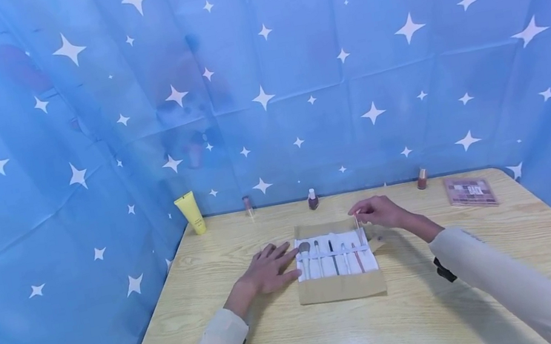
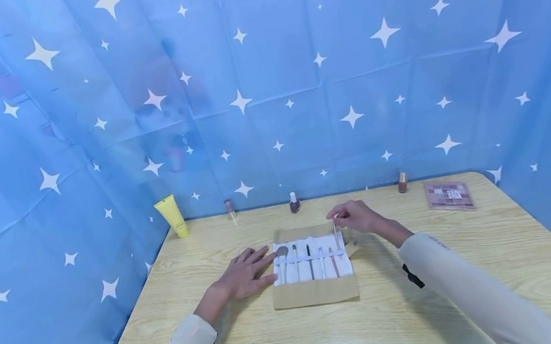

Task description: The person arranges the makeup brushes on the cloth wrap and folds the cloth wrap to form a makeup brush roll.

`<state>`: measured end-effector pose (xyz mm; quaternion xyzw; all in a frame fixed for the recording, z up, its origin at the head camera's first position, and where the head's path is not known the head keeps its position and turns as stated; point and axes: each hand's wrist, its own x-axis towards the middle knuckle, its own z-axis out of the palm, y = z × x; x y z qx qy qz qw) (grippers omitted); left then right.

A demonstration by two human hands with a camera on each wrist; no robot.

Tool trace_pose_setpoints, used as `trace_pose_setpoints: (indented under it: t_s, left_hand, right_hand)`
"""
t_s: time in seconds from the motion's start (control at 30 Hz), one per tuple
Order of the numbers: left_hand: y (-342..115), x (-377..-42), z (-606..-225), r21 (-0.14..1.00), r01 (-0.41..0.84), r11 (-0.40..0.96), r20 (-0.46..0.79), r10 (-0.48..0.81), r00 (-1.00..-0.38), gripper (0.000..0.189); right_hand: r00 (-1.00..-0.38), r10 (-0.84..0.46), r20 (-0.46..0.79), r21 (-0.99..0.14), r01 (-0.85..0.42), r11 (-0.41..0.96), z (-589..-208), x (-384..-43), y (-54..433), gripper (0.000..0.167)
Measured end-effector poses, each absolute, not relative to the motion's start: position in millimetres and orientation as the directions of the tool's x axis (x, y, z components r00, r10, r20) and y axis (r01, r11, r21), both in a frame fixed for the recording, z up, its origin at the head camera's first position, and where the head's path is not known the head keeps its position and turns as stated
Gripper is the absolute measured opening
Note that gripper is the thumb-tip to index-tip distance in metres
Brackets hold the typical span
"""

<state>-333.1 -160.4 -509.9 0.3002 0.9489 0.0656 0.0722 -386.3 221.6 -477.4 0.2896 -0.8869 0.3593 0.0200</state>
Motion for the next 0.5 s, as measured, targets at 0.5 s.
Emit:
trace_pose_setpoints:
  t_s: [0.5]
  left_hand:
    - [-161,-333,-510,0.185,0.562,0.806,-0.089,0.583,-0.807,0.070]
  right_hand:
    - [-0.854,-0.507,0.119,-0.663,-0.449,0.599,-486,-374,217,0.020]
